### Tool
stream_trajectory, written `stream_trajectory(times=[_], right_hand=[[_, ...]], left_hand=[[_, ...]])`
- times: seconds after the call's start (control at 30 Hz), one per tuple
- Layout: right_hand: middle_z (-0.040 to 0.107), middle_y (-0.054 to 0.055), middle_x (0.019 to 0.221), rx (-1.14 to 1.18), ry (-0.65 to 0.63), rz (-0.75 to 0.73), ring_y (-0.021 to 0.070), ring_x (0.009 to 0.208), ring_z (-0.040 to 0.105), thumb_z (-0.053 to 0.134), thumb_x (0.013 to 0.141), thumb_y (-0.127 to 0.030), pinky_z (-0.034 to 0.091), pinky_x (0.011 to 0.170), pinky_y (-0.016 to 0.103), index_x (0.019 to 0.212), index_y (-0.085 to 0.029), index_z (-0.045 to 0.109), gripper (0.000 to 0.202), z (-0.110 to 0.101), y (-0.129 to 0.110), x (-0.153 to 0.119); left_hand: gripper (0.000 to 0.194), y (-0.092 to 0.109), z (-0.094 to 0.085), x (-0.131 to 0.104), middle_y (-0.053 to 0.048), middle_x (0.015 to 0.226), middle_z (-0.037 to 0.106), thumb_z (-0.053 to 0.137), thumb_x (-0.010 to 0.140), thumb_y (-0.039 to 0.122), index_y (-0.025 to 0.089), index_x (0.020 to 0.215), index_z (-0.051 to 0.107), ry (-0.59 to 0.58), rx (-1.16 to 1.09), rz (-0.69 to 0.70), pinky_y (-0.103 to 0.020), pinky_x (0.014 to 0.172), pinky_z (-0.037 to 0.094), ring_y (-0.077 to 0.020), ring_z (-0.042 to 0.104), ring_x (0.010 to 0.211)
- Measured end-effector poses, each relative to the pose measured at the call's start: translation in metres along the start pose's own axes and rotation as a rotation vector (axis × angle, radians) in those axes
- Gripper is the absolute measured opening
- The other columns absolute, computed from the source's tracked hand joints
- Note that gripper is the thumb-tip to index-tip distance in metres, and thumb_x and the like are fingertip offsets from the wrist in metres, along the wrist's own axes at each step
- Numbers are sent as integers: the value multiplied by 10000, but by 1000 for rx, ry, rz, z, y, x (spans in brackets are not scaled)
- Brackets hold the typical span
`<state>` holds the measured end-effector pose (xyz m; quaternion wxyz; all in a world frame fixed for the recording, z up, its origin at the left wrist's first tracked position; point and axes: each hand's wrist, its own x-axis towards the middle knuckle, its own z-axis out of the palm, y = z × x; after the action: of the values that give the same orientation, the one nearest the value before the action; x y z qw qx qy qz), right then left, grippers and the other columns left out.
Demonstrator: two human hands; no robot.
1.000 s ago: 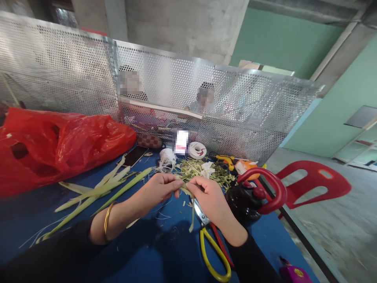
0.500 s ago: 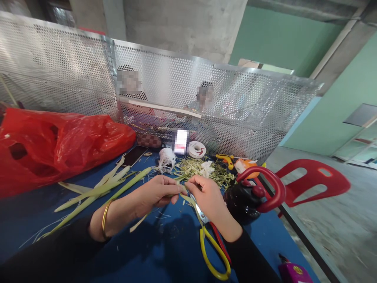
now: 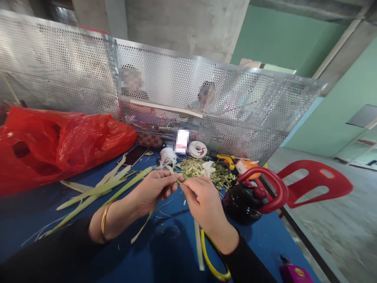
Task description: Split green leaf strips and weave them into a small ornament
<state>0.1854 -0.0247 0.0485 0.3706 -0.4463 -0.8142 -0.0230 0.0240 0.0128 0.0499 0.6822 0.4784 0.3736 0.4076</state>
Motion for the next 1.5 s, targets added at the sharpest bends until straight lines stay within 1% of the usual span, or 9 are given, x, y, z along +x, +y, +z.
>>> stream_trajectory(times=[0.2, 0.3, 0.7, 0.83, 0.93, 1.07, 1.2, 1.37, 1.5], right_hand=[[545, 35, 631, -433, -31, -352, 171, 624, 487, 433, 909, -107, 399, 799, 369, 699, -158, 599, 272, 15, 10, -3], [564, 42, 644, -420, -38, -344, 174, 628, 496, 436, 911, -111, 398, 779, 363, 726, -144, 617, 262, 20, 11, -4], [586, 33, 659, -268, -133, -287, 168, 645, 517, 469, 903, -176, 399, 782, 355, 757, -152, 605, 201, 0, 9, 0], [523, 11, 618, -145, 36, -127, 153, 616, 480, 452, 918, -180, 397, 711, 315, 675, -178, 541, 259, -15, 4, 0], [585, 46, 761, -28, 180, 91, 175, 735, 539, 484, 934, -260, 407, 712, 302, 792, -169, 583, 196, -14, 6, 0], [629, 64, 889, 165, 4, 246, 206, 853, 570, 482, 934, -359, 412, 792, 320, 831, -173, 641, 266, -4, 15, 1], [565, 14, 652, 507, -142, 416, 162, 659, 529, 444, 932, -446, 398, 638, 277, 619, -171, 589, 441, 5, 18, 1], [561, -16, 626, 905, -129, 677, 128, 570, 493, 644, 797, -378, 367, 533, 239, 708, -169, 615, 229, 14, 5, -1], [620, 29, 796, 662, 102, 441, 173, 745, 581, 640, 796, -261, 441, 662, 282, 732, -181, 632, 103, 12, -3, -2]], left_hand=[[151, 9, 3, -2, 51, 528, 450, 559, 804, 178, 128, 708, 663, 2, -208, -205, -173, 423, 235, -31, 340, 434], [158, 9, 3, -2, 51, 529, 452, 555, 811, 180, 125, 694, 646, -32, -251, -246, -163, 419, 247, -33, 353, 440], [153, -4, 0, -1, -16, 623, 630, 641, 784, 230, 116, 682, 655, -111, -58, -20, -213, 461, 418, -62, 496, 436], [177, -1, 1, -3, -15, 628, 642, 660, 768, 282, 107, 752, 674, -122, 15, -16, -203, 451, 427, -63, 511, 429], [174, 2, 4, -6, -1, 603, 631, 654, 767, 286, 112, 763, 661, -134, 56, -54, -199, 453, 435, -67, 520, 422], [218, 1, 7, -8, 6, 573, 617, 627, 789, 316, 135, 670, 607, -187, 126, -83, -201, 470, 443, -70, 531, 418], [220, -2, 9, -9, -2, 557, 624, 643, 761, 314, 141, 631, 604, -231, 231, -92, -199, 467, 430, -71, 532, 413], [184, -8, 14, -10, -3, 527, 613, 636, 725, 273, 138, 601, 629, -298, 323, -147, -211, 461, 433, -75, 515, 395], [160, -11, 12, -7, 8, 518, 601, 628, 711, 283, 142, 638, 650, -250, 233, -172, -222, 451, 425, -89, 517, 396]])
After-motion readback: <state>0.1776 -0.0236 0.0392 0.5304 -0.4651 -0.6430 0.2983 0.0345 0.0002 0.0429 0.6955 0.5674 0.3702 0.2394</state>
